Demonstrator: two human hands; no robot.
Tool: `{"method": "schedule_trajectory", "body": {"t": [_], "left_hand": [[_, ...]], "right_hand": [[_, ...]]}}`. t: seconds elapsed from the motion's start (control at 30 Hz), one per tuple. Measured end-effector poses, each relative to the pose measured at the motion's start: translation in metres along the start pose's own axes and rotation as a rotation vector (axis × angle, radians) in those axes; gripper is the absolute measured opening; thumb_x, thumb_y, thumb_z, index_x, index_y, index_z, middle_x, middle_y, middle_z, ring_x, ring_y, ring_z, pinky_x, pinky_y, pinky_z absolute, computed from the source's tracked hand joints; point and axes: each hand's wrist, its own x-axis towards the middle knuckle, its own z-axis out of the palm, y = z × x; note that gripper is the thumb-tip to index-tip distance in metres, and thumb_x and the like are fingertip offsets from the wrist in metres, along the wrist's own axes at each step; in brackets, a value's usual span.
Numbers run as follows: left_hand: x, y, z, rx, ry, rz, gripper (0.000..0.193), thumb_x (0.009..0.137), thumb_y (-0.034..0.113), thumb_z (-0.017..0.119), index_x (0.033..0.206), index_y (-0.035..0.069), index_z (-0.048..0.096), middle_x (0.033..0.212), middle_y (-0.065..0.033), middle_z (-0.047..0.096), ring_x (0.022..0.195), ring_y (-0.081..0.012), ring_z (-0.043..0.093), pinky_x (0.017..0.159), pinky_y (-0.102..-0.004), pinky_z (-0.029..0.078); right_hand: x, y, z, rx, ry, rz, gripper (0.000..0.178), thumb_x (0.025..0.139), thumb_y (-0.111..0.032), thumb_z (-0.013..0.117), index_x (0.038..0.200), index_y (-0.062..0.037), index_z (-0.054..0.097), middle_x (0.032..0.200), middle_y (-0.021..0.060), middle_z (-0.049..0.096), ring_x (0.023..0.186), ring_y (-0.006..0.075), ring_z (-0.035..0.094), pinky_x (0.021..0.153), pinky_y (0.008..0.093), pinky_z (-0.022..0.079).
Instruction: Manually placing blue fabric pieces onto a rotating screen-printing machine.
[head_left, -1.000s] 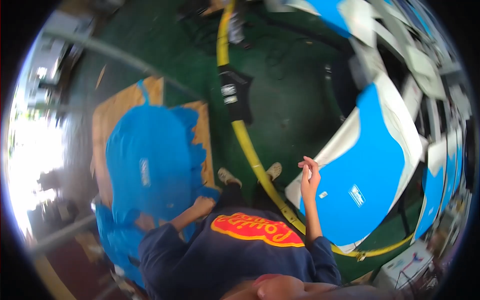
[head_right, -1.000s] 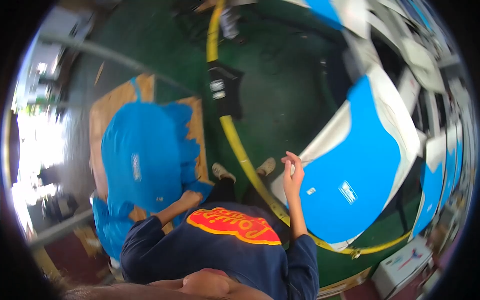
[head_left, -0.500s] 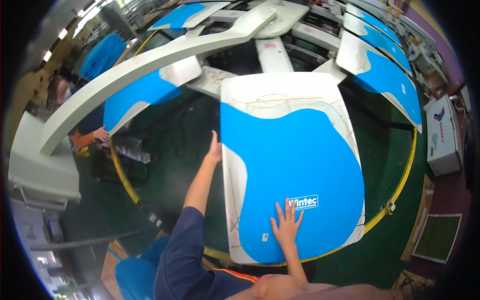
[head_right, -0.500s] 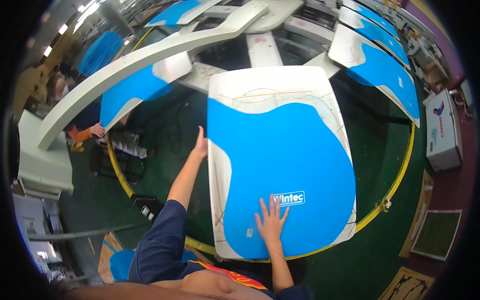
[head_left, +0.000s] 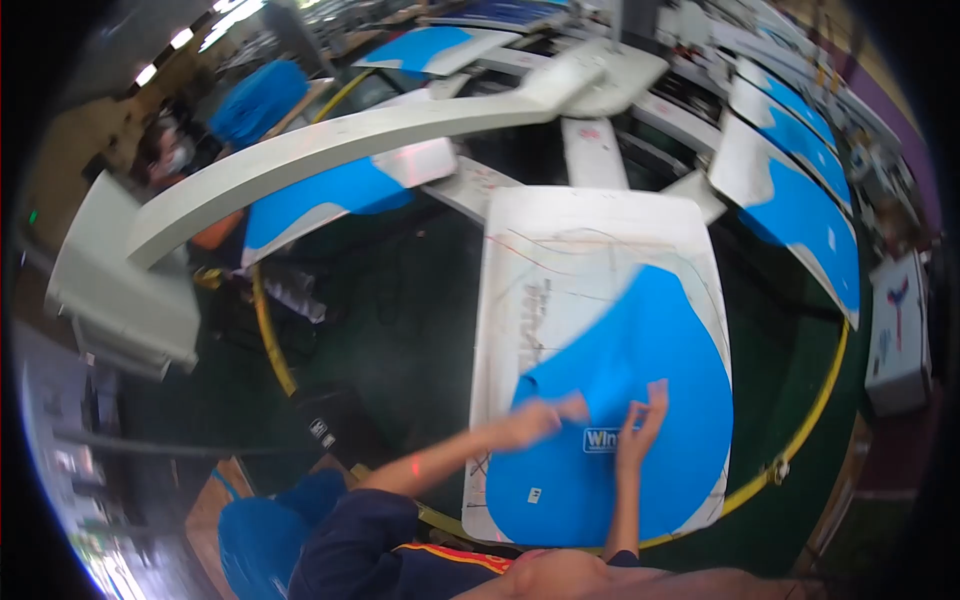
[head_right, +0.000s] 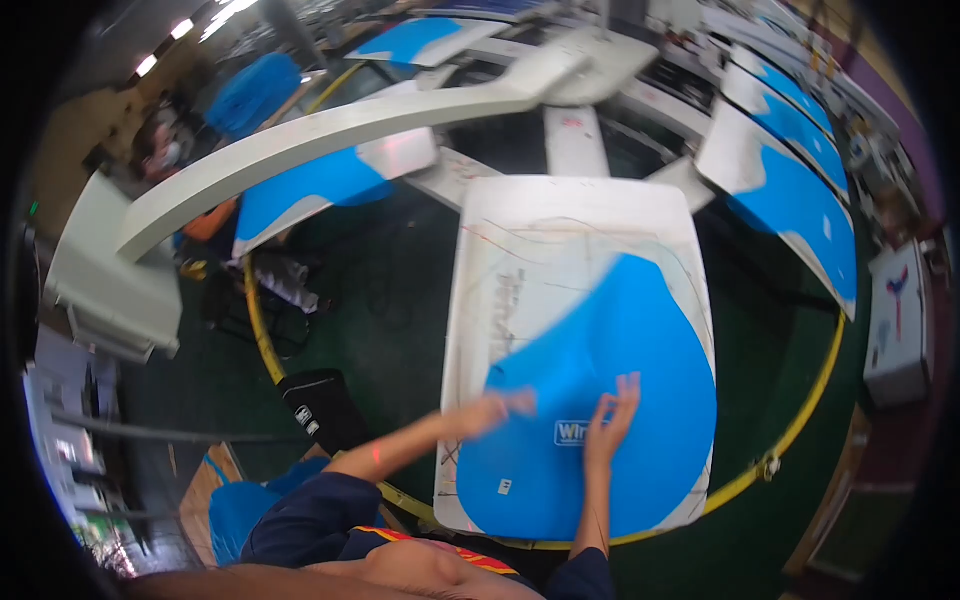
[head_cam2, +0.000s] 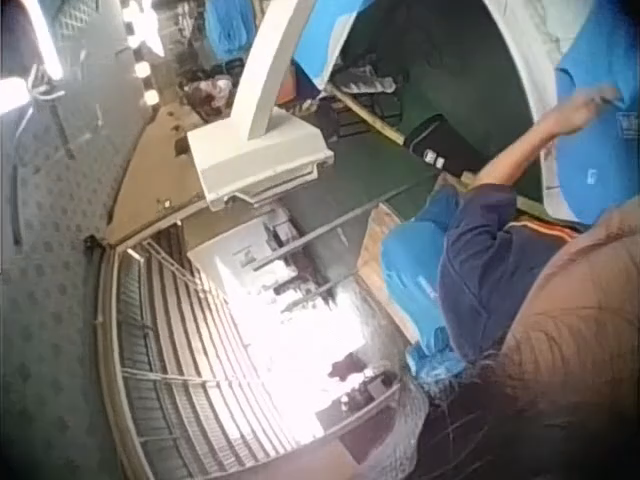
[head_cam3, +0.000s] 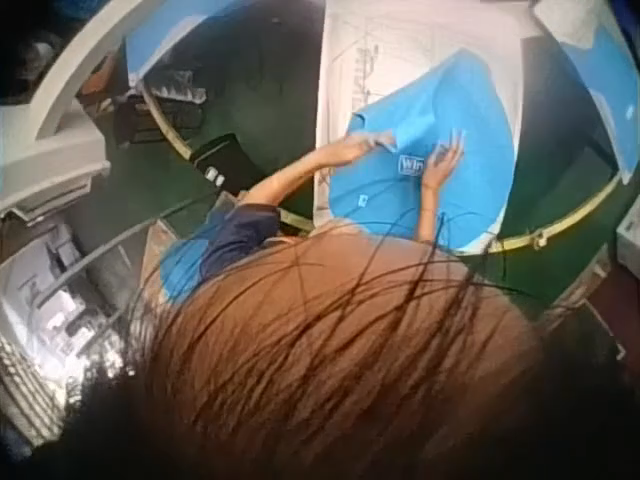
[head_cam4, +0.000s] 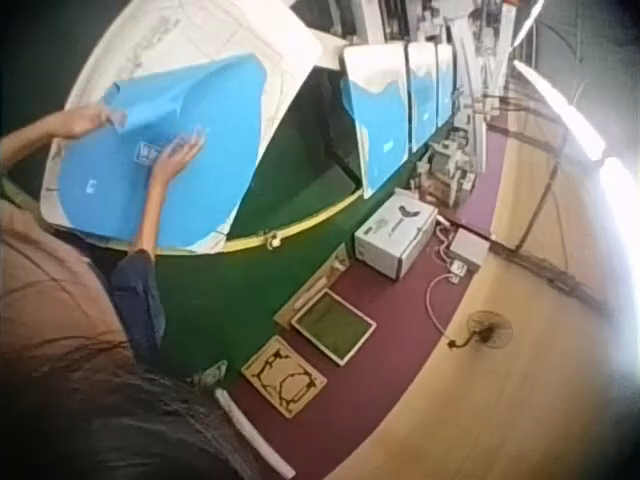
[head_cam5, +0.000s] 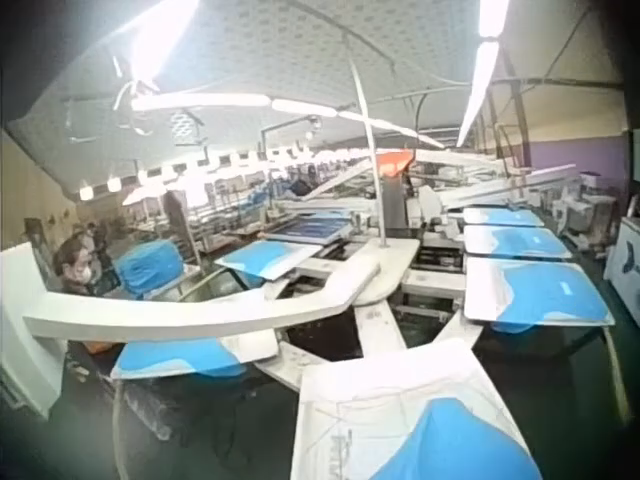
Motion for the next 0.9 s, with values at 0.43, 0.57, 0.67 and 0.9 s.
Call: {"method": "schedule_trajectory", "body": {"t": [0.43,0.57,0.67,0.9], "left_hand": [[-0.255,0.161,0.133,-1.215,0.014,0.470,0.063,0.096,0.050,0.037,0.128,-0.004,0.046,0.126,-0.0141,0.055,0.119,-0.0239,0.050,0.101,-0.0391,0.037],[-0.338,0.196,0.142,-1.250,0.303,1.130,0.055,0.097,0.048,0.037,0.143,0.018,0.032,0.146,-0.0110,0.036,0.133,-0.0307,0.035,0.108,-0.0534,0.028],[-0.439,0.222,0.180,-1.048,0.963,1.185,0.055,0.097,0.049,0.036,0.140,0.015,0.037,0.142,-0.0123,0.041,0.129,-0.0331,0.040,0.106,-0.0534,0.031],[-0.605,0.261,0.326,-0.611,1.390,1.572,0.058,0.098,0.050,0.030,0.140,0.010,0.038,0.142,-0.0134,0.040,0.129,-0.0344,0.040,0.106,-0.0531,0.031]], "right_hand": [[0.019,-0.216,0.032,0.384,-0.265,-0.615,0.026,0.091,-0.011,0.050,0.111,0.0007,0.061,0.115,0.0168,0.058,0.102,0.0303,0.058,0.086,0.0371,0.048],[-0.024,-0.290,-0.018,0.418,-0.166,-0.902,0.026,0.090,-0.012,0.051,0.110,0.0014,0.061,0.109,0.0165,0.061,0.098,0.0302,0.060,0.085,0.0371,0.048],[-0.058,-0.336,-0.038,0.426,-0.023,-1.091,0.026,0.089,-0.012,0.052,0.108,0.0019,0.062,0.105,0.0163,0.063,0.096,0.0301,0.061,0.084,0.0370,0.049],[-0.172,-0.465,0.004,0.561,-0.419,-1.171,0.029,0.077,0.005,0.057,0.105,0.0024,0.063,0.100,0.0139,0.064,0.095,0.0266,0.061,0.083,0.0355,0.049]]}}
